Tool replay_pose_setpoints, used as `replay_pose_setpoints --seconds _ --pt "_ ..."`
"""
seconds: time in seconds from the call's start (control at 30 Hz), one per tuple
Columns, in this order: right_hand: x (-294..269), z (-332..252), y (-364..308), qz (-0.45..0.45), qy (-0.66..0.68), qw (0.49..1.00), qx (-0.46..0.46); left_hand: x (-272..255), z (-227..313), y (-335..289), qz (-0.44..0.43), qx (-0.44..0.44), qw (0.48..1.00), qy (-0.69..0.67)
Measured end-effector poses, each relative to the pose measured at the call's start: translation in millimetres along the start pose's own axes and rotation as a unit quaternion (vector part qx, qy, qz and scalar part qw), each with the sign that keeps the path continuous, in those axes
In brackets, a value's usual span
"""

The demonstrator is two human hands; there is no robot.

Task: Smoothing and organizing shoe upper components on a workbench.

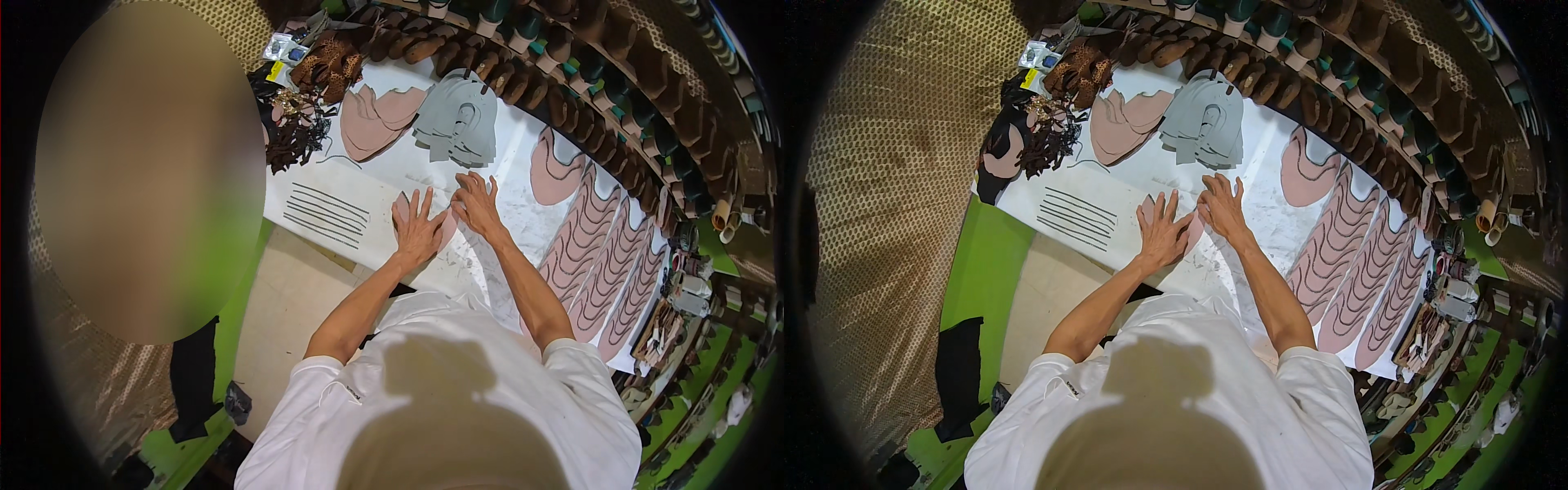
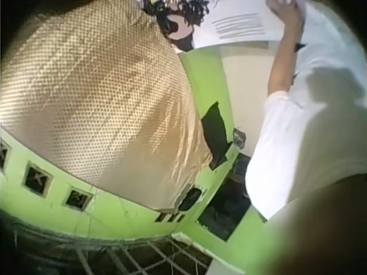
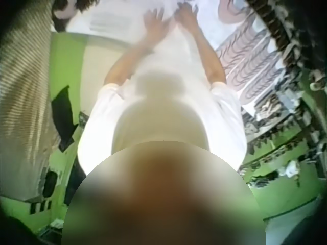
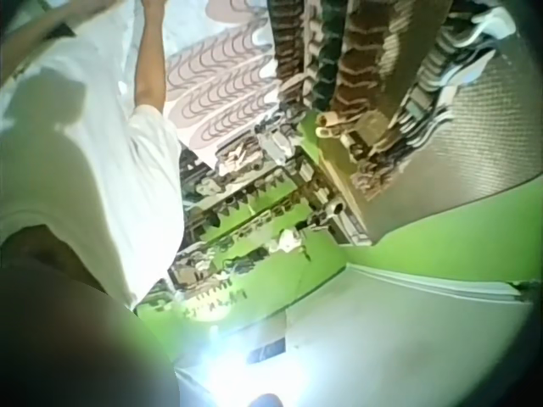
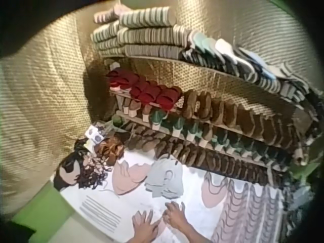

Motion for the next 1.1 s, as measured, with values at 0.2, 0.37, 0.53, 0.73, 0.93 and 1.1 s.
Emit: replay_pose_setpoints --seconds 0.2,0.37,0.53,0.73,0.93,1.1 --pt "-4.5 -4.4 -5.4 0.052 0.003 0.999 -0.009 0.5 -1.9 -1.2 -0.003 -0.003 1.0 -0.006" --pt "-4.9 -7.6 -6.4 0.012 -0.016 1.0 -0.02 0.6 -1.5 -2.1 0.005 0.0 1.0 -0.01" --pt "-3.8 -6.9 -1.6 0.011 -0.012 1.0 -0.02 0.0 -0.5 -1.0 -0.006 -0.005 1.0 -0.003" --pt "1.4 -5.0 -9.3 0.019 -0.028 0.999 0.002 0.6 -0.2 -1.8 0.007 0.0 1.0 -0.019" --pt "11.4 -2.1 -16.6 0.076 -0.012 0.996 0.043 1.1 0.2 -2.0 0.012 -0.001 1.0 -0.029" --pt "13.0 -7.4 -19.6 0.09 -0.003 0.994 0.063 4.4 0.6 -5.4 0.013 -0.014 0.999 -0.043"
Point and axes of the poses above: each hand's wrist, its own y-axis towards the middle knuckle, its own x-axis out of the palm, z = x × y, the point moved 6 cm from there along y, towards the middle knuckle, and after that the axes turned 9 degrees about -z, right-handed, at the moved point
